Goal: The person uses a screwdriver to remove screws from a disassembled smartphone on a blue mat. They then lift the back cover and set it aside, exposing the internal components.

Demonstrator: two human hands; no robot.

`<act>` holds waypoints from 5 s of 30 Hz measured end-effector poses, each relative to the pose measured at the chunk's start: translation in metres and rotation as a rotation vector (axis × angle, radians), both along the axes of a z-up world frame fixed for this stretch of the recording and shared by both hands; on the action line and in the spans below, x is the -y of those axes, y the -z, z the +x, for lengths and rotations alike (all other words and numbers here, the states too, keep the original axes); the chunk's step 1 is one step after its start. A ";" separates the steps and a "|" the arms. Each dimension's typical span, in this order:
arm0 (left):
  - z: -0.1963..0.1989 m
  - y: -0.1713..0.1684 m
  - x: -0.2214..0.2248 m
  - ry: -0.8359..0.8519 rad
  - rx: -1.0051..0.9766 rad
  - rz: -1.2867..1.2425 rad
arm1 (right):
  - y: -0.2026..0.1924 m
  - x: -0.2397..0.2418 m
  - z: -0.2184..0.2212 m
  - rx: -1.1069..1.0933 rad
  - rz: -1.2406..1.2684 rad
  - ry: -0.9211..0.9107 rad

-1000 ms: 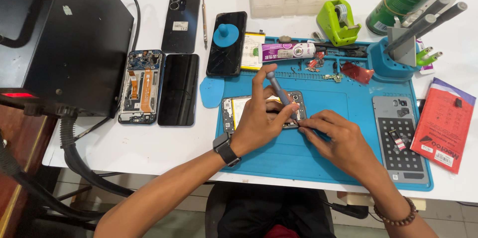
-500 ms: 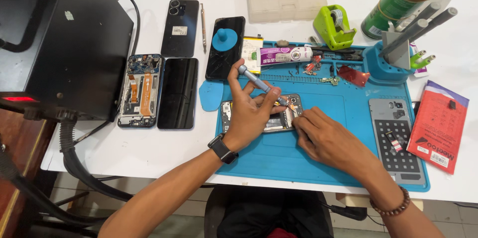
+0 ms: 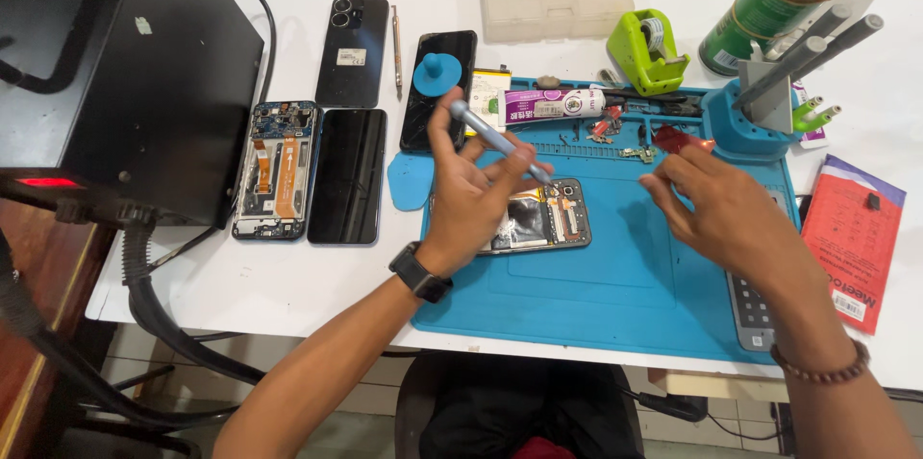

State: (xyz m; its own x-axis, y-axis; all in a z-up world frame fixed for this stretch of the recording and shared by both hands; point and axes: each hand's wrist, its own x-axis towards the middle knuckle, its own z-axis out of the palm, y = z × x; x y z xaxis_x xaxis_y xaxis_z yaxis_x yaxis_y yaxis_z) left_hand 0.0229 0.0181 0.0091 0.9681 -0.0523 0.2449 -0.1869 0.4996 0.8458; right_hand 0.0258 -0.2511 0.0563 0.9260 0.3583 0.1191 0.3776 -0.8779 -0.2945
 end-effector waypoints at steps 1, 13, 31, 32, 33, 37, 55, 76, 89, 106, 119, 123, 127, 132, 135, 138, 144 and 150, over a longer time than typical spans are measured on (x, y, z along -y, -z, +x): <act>0.002 -0.003 -0.004 -0.033 0.029 -0.007 | 0.001 -0.003 0.005 0.034 -0.018 -0.009; 0.021 -0.030 -0.069 -0.051 -0.168 0.052 | -0.002 -0.072 0.008 -0.217 0.064 -0.465; -0.022 -0.015 -0.073 -0.128 0.004 1.172 | -0.009 -0.053 0.009 -0.262 0.098 -0.391; -0.021 -0.015 -0.069 -0.090 -0.015 1.134 | -0.009 -0.049 0.007 -0.261 0.104 -0.376; -0.020 -0.015 -0.065 -0.051 -0.035 1.096 | -0.008 -0.047 0.005 -0.207 0.127 -0.399; -0.015 -0.021 -0.054 0.109 -0.263 0.903 | -0.005 -0.037 -0.003 -0.014 0.146 -0.464; -0.075 -0.066 0.019 -0.658 1.129 1.322 | 0.023 -0.050 -0.002 -0.556 1.685 0.013; -0.051 -0.066 0.057 -0.593 1.002 1.229 | -0.009 -0.063 0.005 -0.879 1.893 -0.122; 0.039 -0.058 0.016 -0.088 0.138 0.554 | 0.010 -0.052 0.030 -0.975 1.895 -0.277; 0.018 -0.025 0.016 0.057 0.087 0.363 | 0.038 -0.037 0.025 -1.071 1.930 -0.053; 0.013 -0.037 0.030 0.103 -0.236 0.531 | 0.015 -0.047 0.016 -0.885 1.804 -0.087; 0.014 -0.033 0.032 0.152 -0.200 0.425 | 0.018 -0.048 0.018 -0.692 1.818 -0.155; 0.016 -0.041 0.020 0.208 0.061 0.363 | 0.032 -0.033 0.031 -0.708 1.861 -0.136; 0.003 -0.066 -0.006 -0.059 0.244 0.896 | 0.021 0.013 0.046 -0.759 1.563 -0.236; -0.013 -0.071 -0.012 -0.180 0.421 1.226 | 0.009 0.025 0.042 -0.815 1.543 -0.240; -0.024 -0.064 -0.015 -0.270 0.700 1.558 | -0.004 0.032 0.040 -0.799 1.219 -0.107; -0.040 -0.030 -0.012 -0.439 1.262 1.672 | -0.010 0.028 0.028 -0.639 0.490 -0.074; -0.052 -0.002 -0.010 -0.377 1.240 1.734 | -0.010 0.019 0.016 -0.497 0.283 -0.215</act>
